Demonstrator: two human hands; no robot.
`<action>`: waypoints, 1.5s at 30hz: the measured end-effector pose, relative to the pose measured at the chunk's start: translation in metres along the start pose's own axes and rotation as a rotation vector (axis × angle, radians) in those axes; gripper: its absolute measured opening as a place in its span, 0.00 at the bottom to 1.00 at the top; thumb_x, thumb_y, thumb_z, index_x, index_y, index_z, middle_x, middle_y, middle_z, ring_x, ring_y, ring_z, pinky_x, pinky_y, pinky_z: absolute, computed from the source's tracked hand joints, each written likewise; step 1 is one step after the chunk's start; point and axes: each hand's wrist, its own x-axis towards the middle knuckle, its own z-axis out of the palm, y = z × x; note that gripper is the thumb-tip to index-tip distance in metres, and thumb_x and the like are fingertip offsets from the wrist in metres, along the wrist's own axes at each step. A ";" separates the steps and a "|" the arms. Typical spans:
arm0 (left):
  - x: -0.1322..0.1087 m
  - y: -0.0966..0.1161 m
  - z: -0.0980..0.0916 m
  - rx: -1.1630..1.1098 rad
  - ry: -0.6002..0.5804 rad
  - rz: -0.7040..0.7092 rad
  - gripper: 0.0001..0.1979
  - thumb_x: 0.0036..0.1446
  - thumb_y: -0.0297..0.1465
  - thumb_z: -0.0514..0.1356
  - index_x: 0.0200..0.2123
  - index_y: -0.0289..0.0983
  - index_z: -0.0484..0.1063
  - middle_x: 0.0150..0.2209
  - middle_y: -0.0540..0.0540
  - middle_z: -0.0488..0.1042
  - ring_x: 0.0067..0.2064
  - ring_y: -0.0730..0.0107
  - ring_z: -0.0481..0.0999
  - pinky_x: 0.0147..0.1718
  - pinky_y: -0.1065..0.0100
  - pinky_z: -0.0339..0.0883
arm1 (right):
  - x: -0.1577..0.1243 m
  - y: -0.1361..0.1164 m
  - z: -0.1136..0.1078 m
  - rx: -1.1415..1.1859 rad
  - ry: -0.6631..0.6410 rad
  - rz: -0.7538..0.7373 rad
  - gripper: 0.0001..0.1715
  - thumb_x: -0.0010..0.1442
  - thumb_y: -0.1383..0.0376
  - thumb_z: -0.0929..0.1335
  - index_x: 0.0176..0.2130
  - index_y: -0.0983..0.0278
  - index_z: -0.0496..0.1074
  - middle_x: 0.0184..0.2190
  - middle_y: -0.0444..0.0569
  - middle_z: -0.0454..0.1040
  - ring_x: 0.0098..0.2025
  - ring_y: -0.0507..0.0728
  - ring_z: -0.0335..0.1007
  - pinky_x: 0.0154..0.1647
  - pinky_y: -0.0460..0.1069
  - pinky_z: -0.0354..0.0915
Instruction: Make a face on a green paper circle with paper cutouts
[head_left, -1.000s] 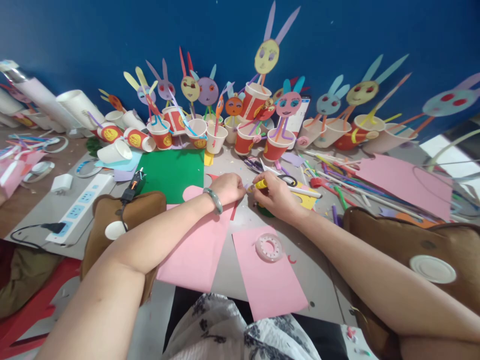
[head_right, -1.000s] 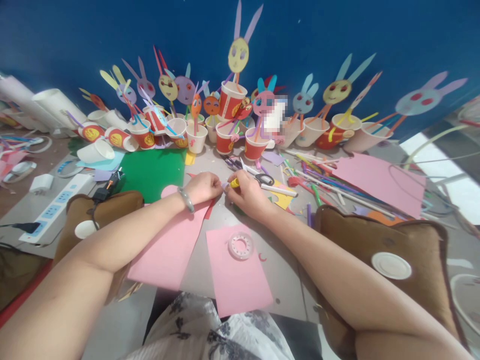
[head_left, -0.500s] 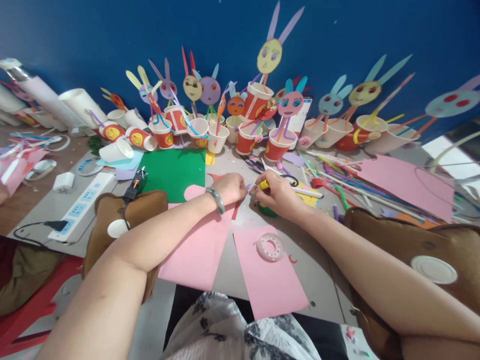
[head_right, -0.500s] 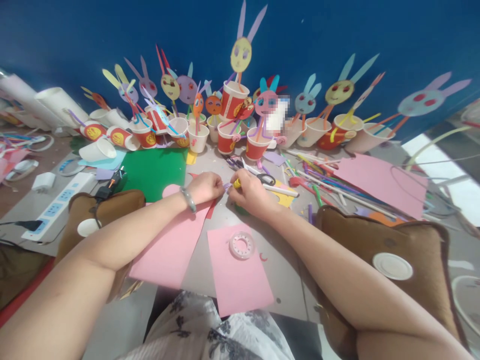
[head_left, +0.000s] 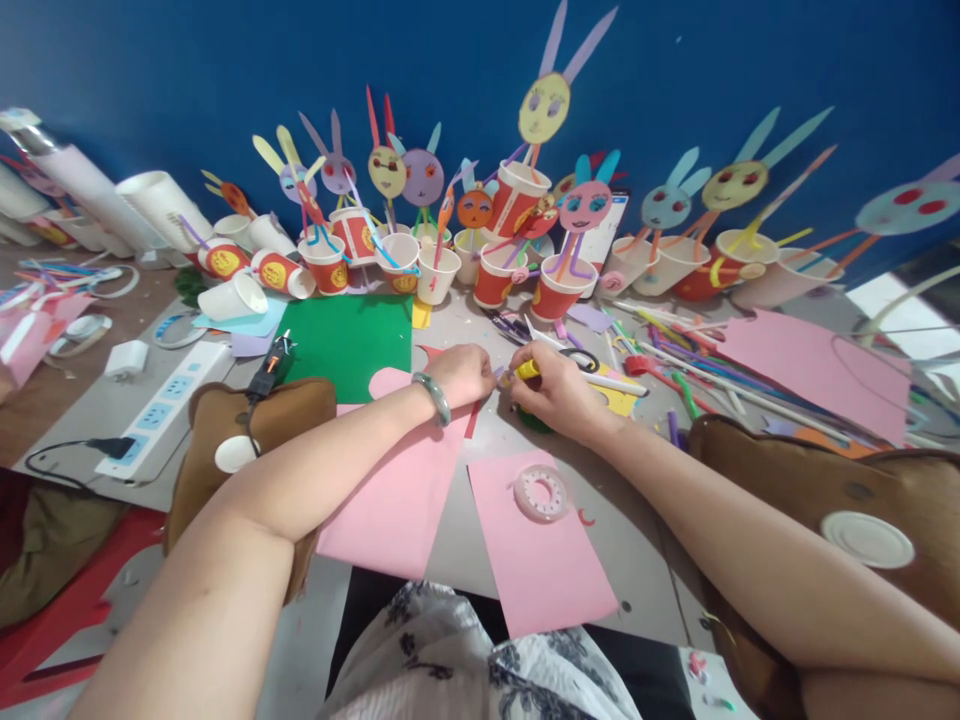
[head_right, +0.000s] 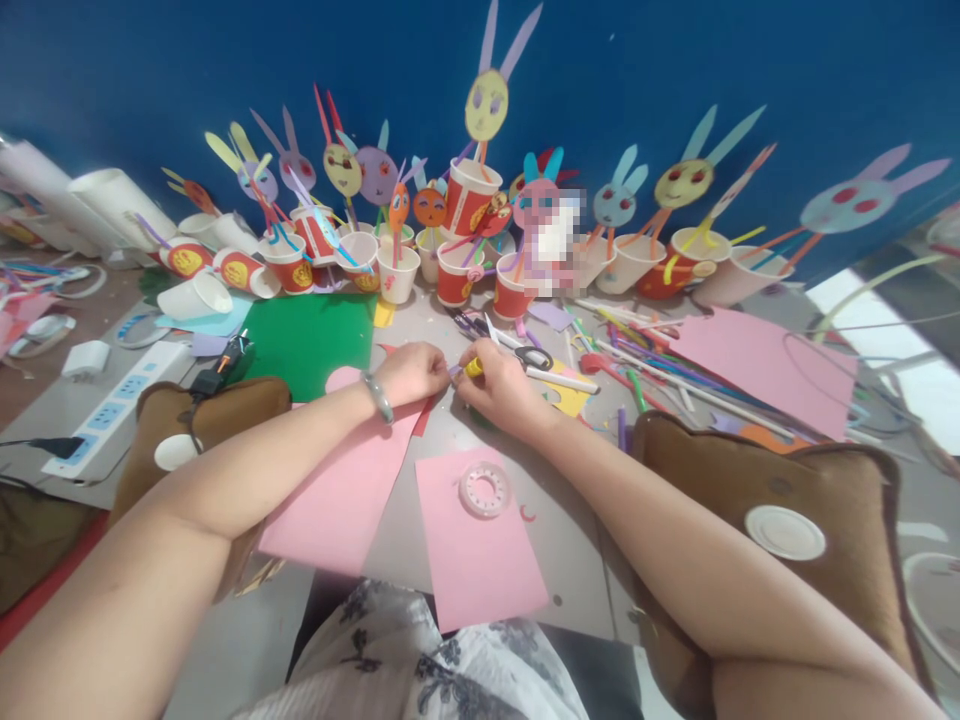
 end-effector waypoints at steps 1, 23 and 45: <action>0.000 0.000 0.000 0.002 -0.002 0.001 0.09 0.54 0.33 0.59 0.31 0.36 0.78 0.30 0.42 0.79 0.32 0.64 0.75 0.30 0.67 0.60 | 0.000 -0.001 -0.001 -0.007 -0.014 0.003 0.07 0.54 0.66 0.67 0.35 0.59 0.63 0.28 0.45 0.70 0.29 0.55 0.66 0.31 0.49 0.63; -0.001 0.002 0.000 0.035 -0.008 0.004 0.10 0.55 0.32 0.58 0.33 0.35 0.79 0.31 0.41 0.80 0.34 0.63 0.76 0.30 0.67 0.61 | 0.000 0.005 -0.006 0.003 0.015 0.078 0.06 0.53 0.64 0.67 0.34 0.60 0.65 0.25 0.43 0.70 0.25 0.54 0.65 0.29 0.49 0.62; 0.000 0.002 -0.001 0.037 -0.018 0.001 0.10 0.56 0.33 0.59 0.34 0.35 0.79 0.33 0.41 0.81 0.36 0.62 0.77 0.33 0.67 0.64 | 0.001 0.000 -0.004 0.075 -0.077 0.096 0.06 0.53 0.65 0.67 0.33 0.60 0.64 0.23 0.43 0.71 0.23 0.52 0.64 0.26 0.48 0.60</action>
